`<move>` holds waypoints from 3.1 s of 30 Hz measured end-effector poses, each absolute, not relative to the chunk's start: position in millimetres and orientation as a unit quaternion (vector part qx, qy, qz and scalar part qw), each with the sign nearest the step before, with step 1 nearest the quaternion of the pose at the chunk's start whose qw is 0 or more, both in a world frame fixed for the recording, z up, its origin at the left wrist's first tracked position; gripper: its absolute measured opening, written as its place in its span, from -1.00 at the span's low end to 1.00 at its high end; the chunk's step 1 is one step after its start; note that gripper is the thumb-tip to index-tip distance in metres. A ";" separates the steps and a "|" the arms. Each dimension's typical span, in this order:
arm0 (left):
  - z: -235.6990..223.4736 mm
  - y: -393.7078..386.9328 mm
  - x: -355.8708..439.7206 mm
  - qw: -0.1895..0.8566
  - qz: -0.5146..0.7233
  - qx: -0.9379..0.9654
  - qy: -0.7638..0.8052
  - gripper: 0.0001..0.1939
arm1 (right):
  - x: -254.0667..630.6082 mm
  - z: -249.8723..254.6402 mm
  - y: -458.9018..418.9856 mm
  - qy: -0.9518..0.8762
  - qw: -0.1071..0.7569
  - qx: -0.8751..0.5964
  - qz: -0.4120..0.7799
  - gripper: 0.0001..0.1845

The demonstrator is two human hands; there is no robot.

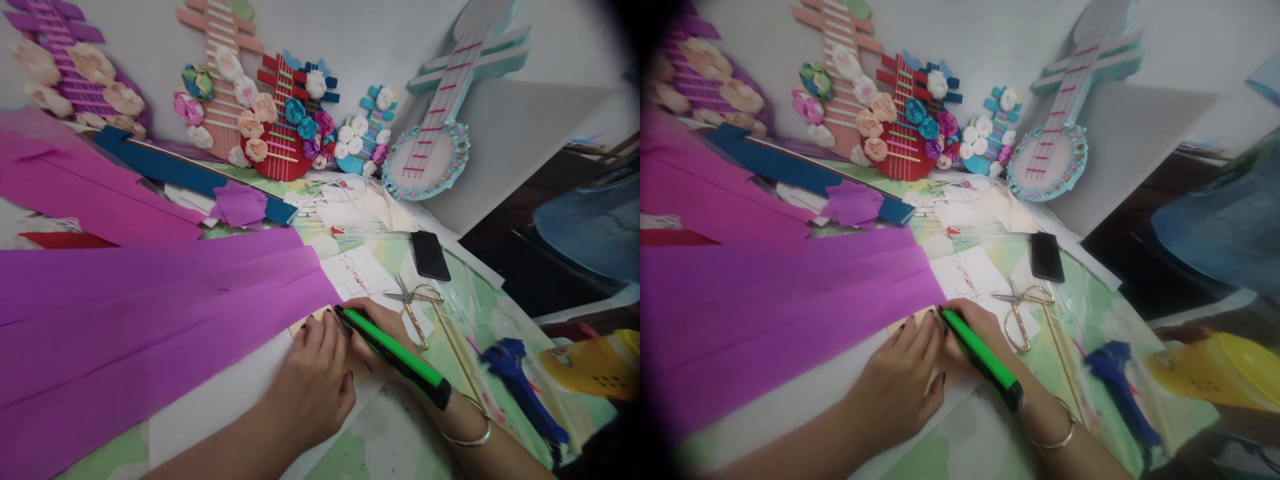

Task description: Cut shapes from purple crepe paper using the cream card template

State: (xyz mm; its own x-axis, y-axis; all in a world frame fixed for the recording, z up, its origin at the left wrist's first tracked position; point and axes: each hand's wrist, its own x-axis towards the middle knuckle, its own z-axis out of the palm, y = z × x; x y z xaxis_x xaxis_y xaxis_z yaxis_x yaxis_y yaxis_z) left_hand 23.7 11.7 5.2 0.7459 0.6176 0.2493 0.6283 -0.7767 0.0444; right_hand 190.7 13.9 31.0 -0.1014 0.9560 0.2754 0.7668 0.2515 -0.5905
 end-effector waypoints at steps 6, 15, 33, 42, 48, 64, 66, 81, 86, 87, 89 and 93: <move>4.6 10.8 23.1 0.017 -0.128 -0.934 -0.333 -0.38 | 191.3 30.3 14.4 -0.730 0.314 -0.588 0.153 -0.70; 4.1 11.2 22.5 0.020 -0.130 -0.934 -0.333 -0.37 | 190.3 33.6 13.2 -0.729 0.320 -0.586 0.149 -0.71; 5.0 11.2 23.3 0.023 -0.124 -0.935 -0.331 -0.37 | 189.1 39.6 9.4 -0.719 0.306 -0.593 0.194 -0.75; 5.5 10.6 23.5 0.031 -0.115 -0.936 -0.331 -0.36 | 192.6 32.2 11.4 -0.741 0.321 -0.573 0.142 -0.69; 5.0 11.5 22.7 0.031 -0.115 -0.938 -0.326 -0.37 | 191.7 30.8 11.6 -0.743 0.332 -0.568 0.125 -0.72; 3.4 11.6 23.3 0.041 -0.125 -0.936 -0.327 -0.36 | 192.5 35.6 8.7 -0.747 0.328 -0.557 0.156 -0.79; 3.0 11.7 23.4 0.043 -0.126 -0.936 -0.327 -0.37 | 192.3 39.4 7.1 -0.746 0.324 -0.558 0.162 -0.79; 2.9 11.9 23.2 0.049 -0.123 -0.937 -0.322 -0.37 | 195.9 36.4 5.4 -0.746 0.332 -0.550 0.174 -0.80; 3.3 12.3 23.4 0.048 -0.125 -0.937 -0.323 -0.36 | 195.0 39.2 6.2 -0.747 0.329 -0.549 0.178 -0.81; 3.4 12.2 23.4 0.047 -0.126 -0.937 -0.323 -0.36 | 194.6 40.5 6.2 -0.747 0.326 -0.551 0.180 -0.81; 3.7 11.7 23.3 0.046 -0.126 -0.937 -0.323 -0.37 | 193.7 43.5 5.7 -0.746 0.317 -0.555 0.184 -0.80; 3.7 10.9 23.1 0.038 -0.125 -0.937 -0.325 -0.37 | 191.9 46.4 4.7 -0.745 0.316 -0.559 0.181 -0.81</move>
State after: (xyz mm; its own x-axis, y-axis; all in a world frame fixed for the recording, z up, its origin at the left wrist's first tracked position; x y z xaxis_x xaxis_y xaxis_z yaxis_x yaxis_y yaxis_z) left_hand 23.1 10.9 3.7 0.7572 0.5998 0.2586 0.6187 -0.7856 0.0106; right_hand 191.9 4.7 46.4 -0.1763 0.9470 0.2686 0.7180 0.3104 -0.6230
